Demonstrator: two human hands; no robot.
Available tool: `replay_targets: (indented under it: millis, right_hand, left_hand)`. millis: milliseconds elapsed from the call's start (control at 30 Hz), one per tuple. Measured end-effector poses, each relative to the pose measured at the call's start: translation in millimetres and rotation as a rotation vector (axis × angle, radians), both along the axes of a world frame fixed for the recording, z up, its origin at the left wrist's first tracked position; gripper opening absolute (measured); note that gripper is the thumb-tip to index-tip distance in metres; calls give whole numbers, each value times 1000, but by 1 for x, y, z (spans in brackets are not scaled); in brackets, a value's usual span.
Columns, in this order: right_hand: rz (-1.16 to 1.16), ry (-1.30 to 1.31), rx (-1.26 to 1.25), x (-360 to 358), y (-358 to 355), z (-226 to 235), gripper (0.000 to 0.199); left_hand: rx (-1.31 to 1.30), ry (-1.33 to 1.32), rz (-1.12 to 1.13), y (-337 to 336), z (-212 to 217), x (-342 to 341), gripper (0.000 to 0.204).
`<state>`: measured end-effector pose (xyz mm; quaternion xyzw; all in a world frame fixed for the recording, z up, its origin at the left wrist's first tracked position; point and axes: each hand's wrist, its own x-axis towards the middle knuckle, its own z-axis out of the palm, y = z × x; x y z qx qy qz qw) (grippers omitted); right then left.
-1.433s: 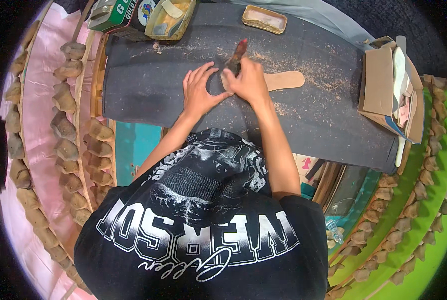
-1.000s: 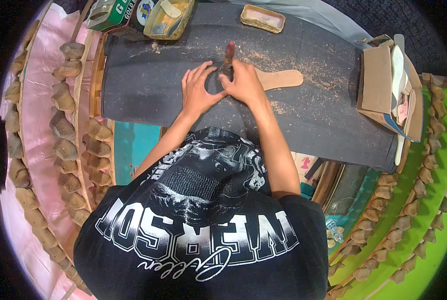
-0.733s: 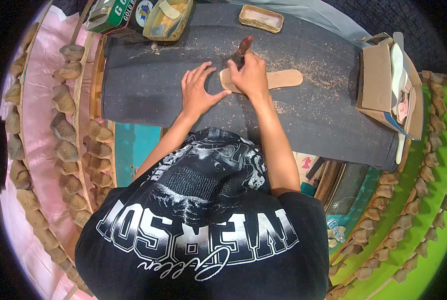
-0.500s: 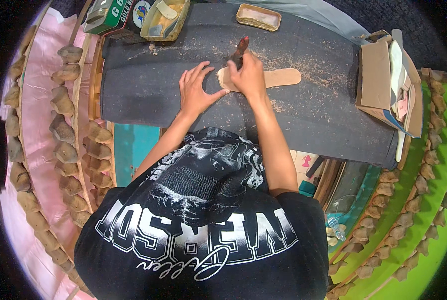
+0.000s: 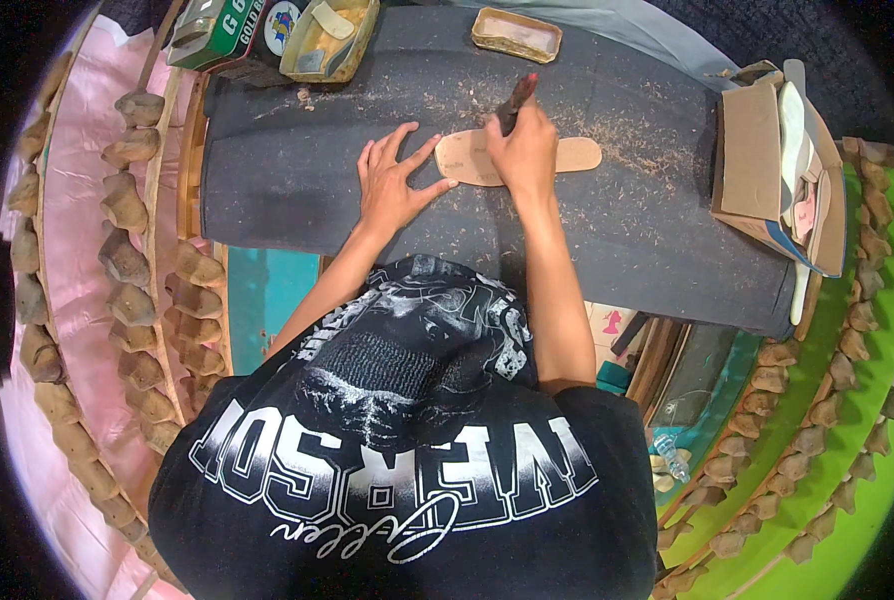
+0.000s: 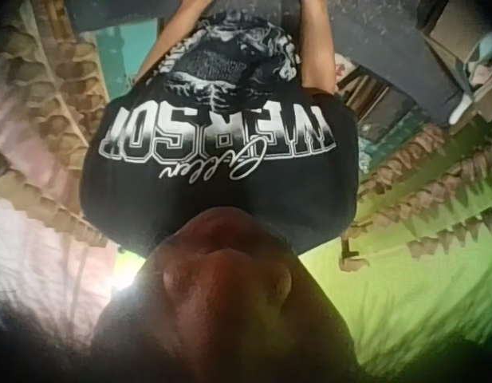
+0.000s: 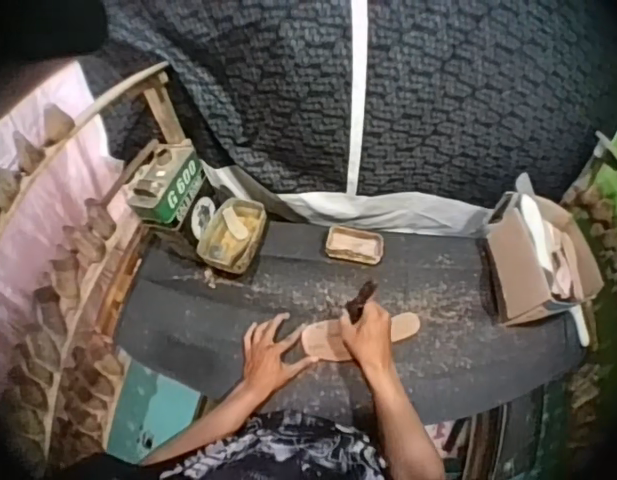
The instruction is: The person takes a shoe sole from a box, applies glue to it with a brush, and places it into a basket. The person then takes another shoe sole from the box, places it on the work table, and dips the brush into a glue tray.
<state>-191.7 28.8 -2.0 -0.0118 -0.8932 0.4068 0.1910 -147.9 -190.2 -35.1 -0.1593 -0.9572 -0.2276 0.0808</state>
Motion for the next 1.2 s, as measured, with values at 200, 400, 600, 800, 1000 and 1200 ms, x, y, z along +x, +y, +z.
replay_targets:
  millis: [200,400,600,800,1000,1200]
  right_hand:
    - [91,-199,-89,14,-23,-1,33]
    - [-143,-155,-55,9,33,-12,35]
    - [-343,-218,0,28,78,0,37]
    - [-419,-107,132,42,89,5,30]
    - [-7,-1,112,62,23,2,27]
    - [195,-72,-21,48,-2,-12,31]
  left_hand:
    - [-11,27,-16,2,0,-1,69]
    - [-25,58,-26,0,-5,0,66]
    - [34,74,-41,-1,-4,2,60]
    - [109,98,-60,-2,-4,2,47]
    - [131,105,-82,-4,-6,1,43]
    - [119,93,-84,-3,-3,1,42]
